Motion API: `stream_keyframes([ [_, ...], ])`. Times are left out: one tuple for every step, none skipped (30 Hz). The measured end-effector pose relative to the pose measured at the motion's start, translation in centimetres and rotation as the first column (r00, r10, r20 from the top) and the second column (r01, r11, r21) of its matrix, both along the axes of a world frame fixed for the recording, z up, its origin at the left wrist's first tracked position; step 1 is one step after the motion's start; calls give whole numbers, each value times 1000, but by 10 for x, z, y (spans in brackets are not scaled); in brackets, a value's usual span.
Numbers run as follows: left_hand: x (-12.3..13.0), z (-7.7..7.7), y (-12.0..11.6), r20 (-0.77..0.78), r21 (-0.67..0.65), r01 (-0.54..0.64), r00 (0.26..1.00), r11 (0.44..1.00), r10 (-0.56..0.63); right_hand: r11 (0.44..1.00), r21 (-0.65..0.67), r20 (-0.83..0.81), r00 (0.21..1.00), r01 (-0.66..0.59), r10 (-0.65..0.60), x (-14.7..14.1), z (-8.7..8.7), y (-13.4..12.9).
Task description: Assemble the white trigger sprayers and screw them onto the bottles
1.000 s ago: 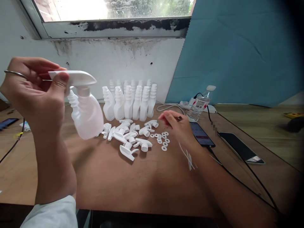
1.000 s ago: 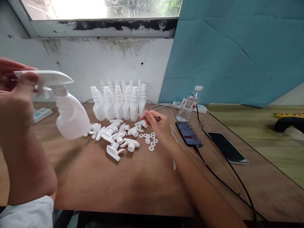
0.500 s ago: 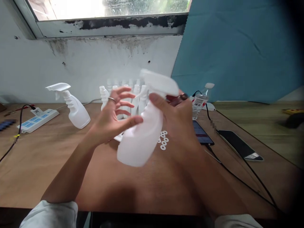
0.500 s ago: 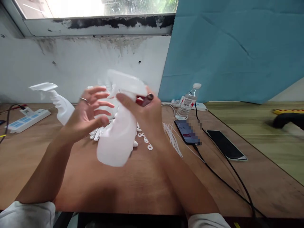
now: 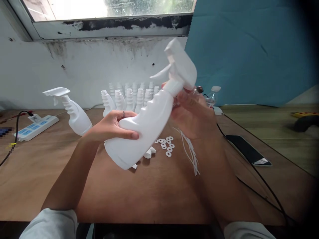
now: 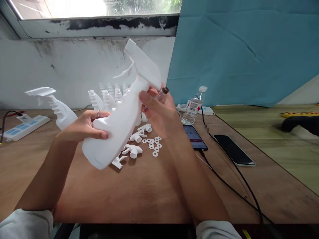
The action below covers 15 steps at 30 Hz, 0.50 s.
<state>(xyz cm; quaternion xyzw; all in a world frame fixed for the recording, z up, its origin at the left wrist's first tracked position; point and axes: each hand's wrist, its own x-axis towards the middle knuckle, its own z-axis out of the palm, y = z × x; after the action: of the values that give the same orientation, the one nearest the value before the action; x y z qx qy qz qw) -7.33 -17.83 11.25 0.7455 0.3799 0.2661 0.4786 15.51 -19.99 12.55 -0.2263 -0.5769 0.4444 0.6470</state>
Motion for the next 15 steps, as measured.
stream_keyframes([
  [0,0,0,5,-1,-11,1000,1000,11,999,5,1,999,-35,35,0,-1,1],
  [0,0,0,10,-5,-13,1000,1000,13,999,5,-5,999,-53,53,0,-2,2],
  [0,0,1,13,-9,-9,1000,1000,9,999,0,-14,998,-53,53,0,-4,3],
  [0,-1,1,18,-15,2,1000,1000,-1,999,-10,-24,999,-45,45,1,-5,4],
  [-1,-2,2,26,-28,19,999,999,-18,999,-19,-32,999,-38,37,1,-6,5],
  [-2,-3,3,42,-50,41,998,998,-39,999,-28,-40,998,-43,42,1,-7,5],
  [-3,-4,4,66,-78,65,996,995,-60,997,-34,-45,997,-64,62,1,-7,5],
  [-4,-5,5,93,-110,89,992,990,-79,995,-36,-44,995,-96,94,0,-7,4],
  [-4,-6,6,117,-140,111,989,984,-95,991,-39,-37,991,-132,130,0,-7,4],
  [-5,-7,7,132,-169,129,985,977,-108,986,-45,-28,987,-159,158,0,-6,3],
  [-5,-7,7,140,-194,143,983,971,-117,984,-51,-19,985,-170,169,0,-6,3],
  [-4,-8,8,146,-216,155,981,964,-125,985,-54,-11,986,-165,164,1,-6,4],
  [-3,-8,8,159,-233,167,978,958,-132,988,-48,-7,990,-144,144,2,-6,4],
  [-2,-8,9,181,-248,180,974,952,-137,993,-34,-6,993,-116,115,3,-6,5],
  [-2,-8,9,216,-264,194,967,945,-139,996,-12,-5,996,-85,85,5,-7,6],
])
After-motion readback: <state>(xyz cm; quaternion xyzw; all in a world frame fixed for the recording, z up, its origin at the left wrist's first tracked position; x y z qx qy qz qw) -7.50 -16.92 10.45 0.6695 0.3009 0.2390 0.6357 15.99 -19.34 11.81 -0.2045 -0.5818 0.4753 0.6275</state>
